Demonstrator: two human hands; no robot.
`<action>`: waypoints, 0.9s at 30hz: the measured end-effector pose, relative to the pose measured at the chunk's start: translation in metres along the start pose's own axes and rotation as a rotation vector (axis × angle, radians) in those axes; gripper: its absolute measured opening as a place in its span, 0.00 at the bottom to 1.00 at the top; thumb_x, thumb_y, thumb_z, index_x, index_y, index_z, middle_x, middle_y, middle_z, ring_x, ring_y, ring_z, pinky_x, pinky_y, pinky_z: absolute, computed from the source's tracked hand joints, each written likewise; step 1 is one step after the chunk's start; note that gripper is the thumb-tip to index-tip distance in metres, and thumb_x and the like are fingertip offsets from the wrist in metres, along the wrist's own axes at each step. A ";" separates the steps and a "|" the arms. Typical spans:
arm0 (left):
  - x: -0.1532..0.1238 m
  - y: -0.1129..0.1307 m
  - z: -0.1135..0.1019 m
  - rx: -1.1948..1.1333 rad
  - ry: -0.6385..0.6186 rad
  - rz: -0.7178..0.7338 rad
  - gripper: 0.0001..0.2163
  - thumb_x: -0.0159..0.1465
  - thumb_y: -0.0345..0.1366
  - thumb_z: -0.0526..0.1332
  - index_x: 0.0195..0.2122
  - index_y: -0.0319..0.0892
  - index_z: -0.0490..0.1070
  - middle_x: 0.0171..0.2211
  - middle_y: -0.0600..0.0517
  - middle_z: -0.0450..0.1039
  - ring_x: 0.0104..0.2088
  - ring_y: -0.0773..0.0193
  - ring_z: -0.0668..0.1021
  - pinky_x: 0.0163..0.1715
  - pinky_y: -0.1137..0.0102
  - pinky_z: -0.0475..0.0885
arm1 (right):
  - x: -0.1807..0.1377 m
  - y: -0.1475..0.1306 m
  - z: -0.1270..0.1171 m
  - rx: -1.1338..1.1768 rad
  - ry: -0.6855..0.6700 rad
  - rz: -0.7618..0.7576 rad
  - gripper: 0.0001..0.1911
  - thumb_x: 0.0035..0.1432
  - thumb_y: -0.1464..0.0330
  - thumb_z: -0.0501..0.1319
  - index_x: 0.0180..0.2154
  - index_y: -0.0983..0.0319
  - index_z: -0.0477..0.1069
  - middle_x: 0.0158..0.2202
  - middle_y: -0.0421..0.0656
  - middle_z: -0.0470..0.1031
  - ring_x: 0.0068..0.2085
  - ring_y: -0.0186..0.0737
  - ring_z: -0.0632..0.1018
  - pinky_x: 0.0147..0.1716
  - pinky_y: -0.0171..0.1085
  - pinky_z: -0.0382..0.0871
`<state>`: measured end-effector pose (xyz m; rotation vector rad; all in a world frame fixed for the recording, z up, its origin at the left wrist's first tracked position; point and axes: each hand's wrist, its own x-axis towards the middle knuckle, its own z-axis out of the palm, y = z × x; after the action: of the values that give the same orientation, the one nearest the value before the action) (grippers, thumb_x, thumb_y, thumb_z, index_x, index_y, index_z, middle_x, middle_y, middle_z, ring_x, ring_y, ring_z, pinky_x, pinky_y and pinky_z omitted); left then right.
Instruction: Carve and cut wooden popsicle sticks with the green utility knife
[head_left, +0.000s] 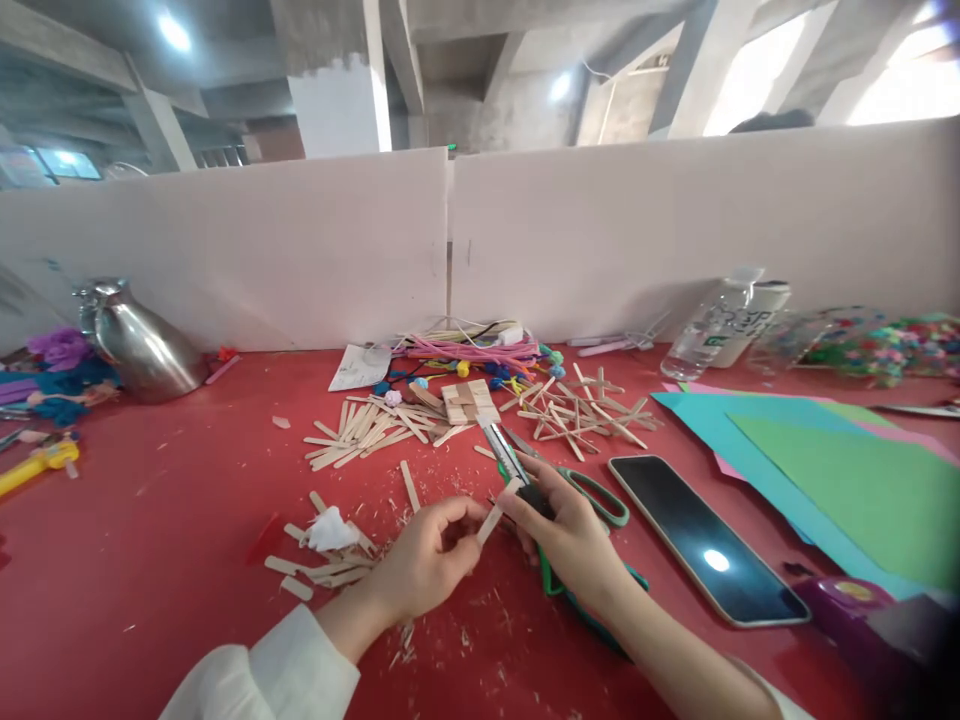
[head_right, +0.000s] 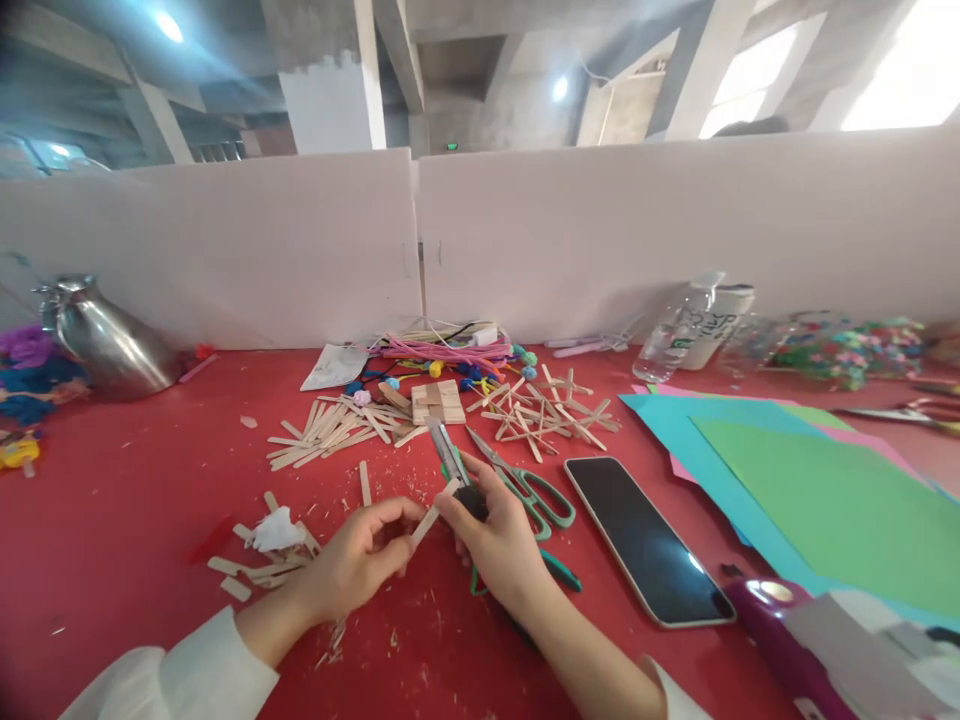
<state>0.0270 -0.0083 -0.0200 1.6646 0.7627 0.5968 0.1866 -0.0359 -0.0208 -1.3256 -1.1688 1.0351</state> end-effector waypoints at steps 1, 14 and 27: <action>-0.001 0.000 0.000 -0.020 -0.015 -0.006 0.06 0.60 0.33 0.53 0.35 0.39 0.66 0.24 0.56 0.62 0.22 0.72 0.64 0.23 0.76 0.60 | 0.000 -0.001 0.001 0.019 -0.019 0.006 0.32 0.50 0.56 0.58 0.52 0.66 0.56 0.15 0.29 0.59 0.15 0.29 0.62 0.14 0.30 0.60; 0.000 -0.007 -0.010 -0.014 0.439 0.006 0.10 0.60 0.41 0.54 0.34 0.40 0.66 0.26 0.53 0.68 0.26 0.69 0.69 0.27 0.74 0.64 | -0.021 -0.001 -0.009 -0.568 -0.045 -0.397 0.22 0.58 0.66 0.52 0.55 0.60 0.59 0.47 0.46 0.73 0.45 0.41 0.75 0.40 0.35 0.71; -0.002 -0.003 -0.011 -0.036 0.526 0.021 0.10 0.61 0.41 0.54 0.34 0.39 0.65 0.26 0.53 0.68 0.24 0.70 0.67 0.25 0.74 0.64 | -0.025 -0.002 -0.008 -0.697 -0.104 -0.521 0.22 0.57 0.72 0.50 0.54 0.61 0.62 0.43 0.47 0.76 0.40 0.37 0.78 0.36 0.34 0.73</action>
<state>0.0175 -0.0025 -0.0202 1.4957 1.1000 1.0790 0.1905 -0.0622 -0.0188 -1.3642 -1.9326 0.3154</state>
